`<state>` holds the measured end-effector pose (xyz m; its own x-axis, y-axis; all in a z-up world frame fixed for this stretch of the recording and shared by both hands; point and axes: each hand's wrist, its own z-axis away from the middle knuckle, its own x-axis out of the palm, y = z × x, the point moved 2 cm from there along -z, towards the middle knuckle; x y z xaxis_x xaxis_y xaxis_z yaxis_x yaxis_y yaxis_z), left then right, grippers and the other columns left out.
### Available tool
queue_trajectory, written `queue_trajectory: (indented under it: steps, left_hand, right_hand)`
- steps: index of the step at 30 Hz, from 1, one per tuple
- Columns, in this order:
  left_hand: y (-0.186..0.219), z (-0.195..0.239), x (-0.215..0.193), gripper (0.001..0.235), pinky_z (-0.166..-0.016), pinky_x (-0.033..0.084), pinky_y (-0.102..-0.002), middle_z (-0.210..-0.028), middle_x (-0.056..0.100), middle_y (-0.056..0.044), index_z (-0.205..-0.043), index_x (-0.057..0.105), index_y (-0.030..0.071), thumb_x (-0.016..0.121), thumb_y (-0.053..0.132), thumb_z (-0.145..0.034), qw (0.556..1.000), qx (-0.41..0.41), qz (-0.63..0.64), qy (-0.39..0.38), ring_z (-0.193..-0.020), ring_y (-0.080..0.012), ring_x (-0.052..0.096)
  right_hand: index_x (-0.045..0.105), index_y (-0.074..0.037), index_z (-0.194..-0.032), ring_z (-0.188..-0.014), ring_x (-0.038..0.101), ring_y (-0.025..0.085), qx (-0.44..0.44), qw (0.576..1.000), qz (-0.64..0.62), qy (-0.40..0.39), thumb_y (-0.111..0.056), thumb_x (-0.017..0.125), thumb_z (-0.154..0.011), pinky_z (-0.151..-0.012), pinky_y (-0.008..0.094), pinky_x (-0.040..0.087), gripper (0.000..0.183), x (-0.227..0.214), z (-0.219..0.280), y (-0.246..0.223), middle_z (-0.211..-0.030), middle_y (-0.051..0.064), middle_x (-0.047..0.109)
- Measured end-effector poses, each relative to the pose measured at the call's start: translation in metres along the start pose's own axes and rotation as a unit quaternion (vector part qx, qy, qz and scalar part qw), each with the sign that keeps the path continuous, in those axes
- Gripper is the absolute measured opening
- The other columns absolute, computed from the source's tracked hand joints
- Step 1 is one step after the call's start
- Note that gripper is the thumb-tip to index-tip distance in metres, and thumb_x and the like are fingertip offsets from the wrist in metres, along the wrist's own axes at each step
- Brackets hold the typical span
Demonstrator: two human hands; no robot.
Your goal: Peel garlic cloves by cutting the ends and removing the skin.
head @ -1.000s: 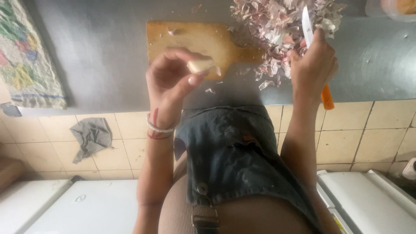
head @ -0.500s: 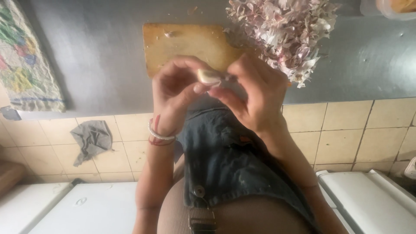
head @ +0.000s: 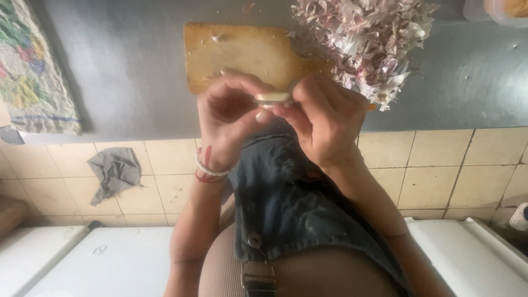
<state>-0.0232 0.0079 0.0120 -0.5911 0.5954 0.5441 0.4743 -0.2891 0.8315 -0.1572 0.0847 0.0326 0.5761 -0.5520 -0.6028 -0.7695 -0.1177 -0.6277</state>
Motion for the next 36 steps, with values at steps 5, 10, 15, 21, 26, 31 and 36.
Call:
queue_trajectory:
  steps: [5,10,15,21,26,31,36]
  left_hand:
    - [-0.005,0.002,0.009,0.024,-0.088,0.063,-0.024,-0.103,0.072,-0.006,-0.113,0.067,0.007,0.076,0.002,-0.091,0.997,0.025,-0.050,0.059,-0.092,-0.0129,0.071]
    - [-0.012,0.002,0.014,0.024,-0.078,0.065,-0.025,-0.100,0.073,-0.010,-0.115,0.065,0.007,0.075,0.005,-0.093,0.985,0.102,-0.121,0.071,-0.086,-0.0139,0.072]
    - [-0.022,0.008,0.019,0.026,-0.086,0.060,-0.022,-0.109,0.072,-0.003,-0.117,0.068,0.011,0.076,0.011,-0.093,0.992,0.038,-0.037,0.114,-0.092,-0.0106,0.068]
    - [-0.022,0.004,0.020,0.026,-0.089,0.060,-0.026,-0.112,0.070,-0.004,-0.121,0.066,0.010,0.073,0.007,-0.096,0.993,-0.008,0.038,0.112,-0.095,-0.0127,0.068]
    - [-0.010,0.001,0.022,0.028,-0.090,0.065,-0.026,-0.111,0.072,-0.007,-0.119,0.066,0.009,0.075,0.001,-0.093,0.988,0.056,-0.093,0.109,-0.096,-0.0152,0.072]
    - [-0.005,0.003,0.025,0.024,-0.079,0.065,-0.022,-0.105,0.074,-0.009,-0.117,0.065,0.008,0.075,0.008,-0.095,0.979,0.078,-0.161,0.094,-0.087,-0.0128,0.073]
    - [0.002,0.004,0.030,0.023,-0.088,0.067,-0.024,-0.107,0.074,-0.008,-0.114,0.066,0.009,0.075,0.003,-0.094,0.975,0.050,-0.183,0.120,-0.094,-0.0142,0.075]
  right_hand:
    - [0.054,-0.005,-0.073,-0.048,0.036,0.013,0.016,0.999,-0.021,-0.021,-0.028,0.058,-0.105,-0.046,0.030,0.032,0.040,0.006,0.004,0.006,-0.061,0.001,0.050]
    - [0.065,-0.002,-0.081,-0.048,0.040,0.012,0.004,0.996,-0.092,-0.011,-0.026,0.052,-0.105,-0.045,0.030,0.033,0.036,0.001,0.005,0.006,-0.066,0.001,0.058]
    - [0.070,0.002,-0.089,-0.052,0.049,0.014,-0.027,0.998,-0.060,-0.021,-0.021,0.063,-0.101,-0.049,0.029,0.039,0.027,-0.004,-0.001,-0.003,-0.071,0.007,0.067]
    - [0.052,-0.006,-0.072,-0.049,0.039,0.015,0.034,0.995,-0.092,0.006,-0.053,0.043,-0.100,-0.047,0.034,0.033,0.056,-0.003,0.009,0.011,-0.063,0.001,0.048]
    - [0.058,0.001,-0.083,-0.053,0.036,0.016,0.086,0.989,-0.117,-0.006,-0.030,0.050,-0.104,-0.049,0.032,0.030,0.038,-0.011,-0.002,0.008,-0.067,0.004,0.048]
    - [0.056,-0.001,-0.079,-0.047,0.037,0.015,0.079,0.995,-0.060,-0.013,-0.039,0.054,-0.104,-0.043,0.031,0.032,0.045,-0.009,0.000,0.008,-0.060,0.001,0.048]
    - [0.061,-0.001,-0.081,-0.044,0.040,0.012,0.060,0.997,-0.039,-0.019,-0.031,0.052,-0.107,-0.042,0.029,0.033,0.040,-0.002,0.001,0.005,-0.061,0.002,0.054]
